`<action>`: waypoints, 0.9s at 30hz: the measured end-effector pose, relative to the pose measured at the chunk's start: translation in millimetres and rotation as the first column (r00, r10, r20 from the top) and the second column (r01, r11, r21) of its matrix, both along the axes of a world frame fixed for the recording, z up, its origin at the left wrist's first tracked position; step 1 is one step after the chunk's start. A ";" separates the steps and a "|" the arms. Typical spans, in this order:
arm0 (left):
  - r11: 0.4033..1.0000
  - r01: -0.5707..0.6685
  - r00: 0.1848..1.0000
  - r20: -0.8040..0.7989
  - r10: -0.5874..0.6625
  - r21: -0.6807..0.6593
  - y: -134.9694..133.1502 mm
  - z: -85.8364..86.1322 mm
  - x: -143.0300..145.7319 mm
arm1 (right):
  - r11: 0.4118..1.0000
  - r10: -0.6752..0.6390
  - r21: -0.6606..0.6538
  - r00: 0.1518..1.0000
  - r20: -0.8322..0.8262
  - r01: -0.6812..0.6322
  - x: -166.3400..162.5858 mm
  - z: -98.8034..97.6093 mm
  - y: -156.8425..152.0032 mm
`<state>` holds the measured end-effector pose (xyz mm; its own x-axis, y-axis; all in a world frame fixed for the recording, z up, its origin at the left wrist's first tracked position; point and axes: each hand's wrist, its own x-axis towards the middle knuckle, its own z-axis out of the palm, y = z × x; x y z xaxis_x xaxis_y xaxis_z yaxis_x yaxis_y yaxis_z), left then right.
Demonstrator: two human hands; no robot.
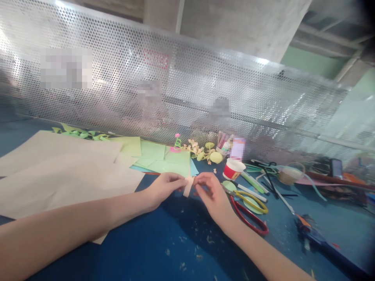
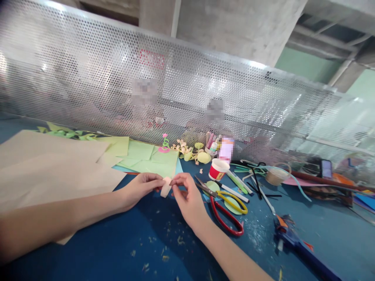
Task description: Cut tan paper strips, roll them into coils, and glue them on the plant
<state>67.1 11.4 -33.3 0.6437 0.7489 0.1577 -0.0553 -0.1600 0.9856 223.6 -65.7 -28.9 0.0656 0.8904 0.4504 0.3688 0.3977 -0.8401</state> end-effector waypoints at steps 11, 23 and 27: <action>1.000 0.007 0.999 -0.042 -0.007 -0.005 -2.6 1.8 -1.1 | 0.971 -0.140 0.234 0.907 0.397 0.047 -0.4 4.0 -8.9; 0.998 0.039 0.998 -0.055 -0.036 0.057 -6.5 4.6 0.9 | 0.999 -0.048 0.021 0.996 0.077 0.047 -2.4 1.9 -4.2; 0.997 -0.008 0.997 -0.077 0.014 0.074 -5.4 1.1 1.6 | 0.998 -0.039 -0.046 0.998 0.039 0.040 -4.0 2.6 -4.0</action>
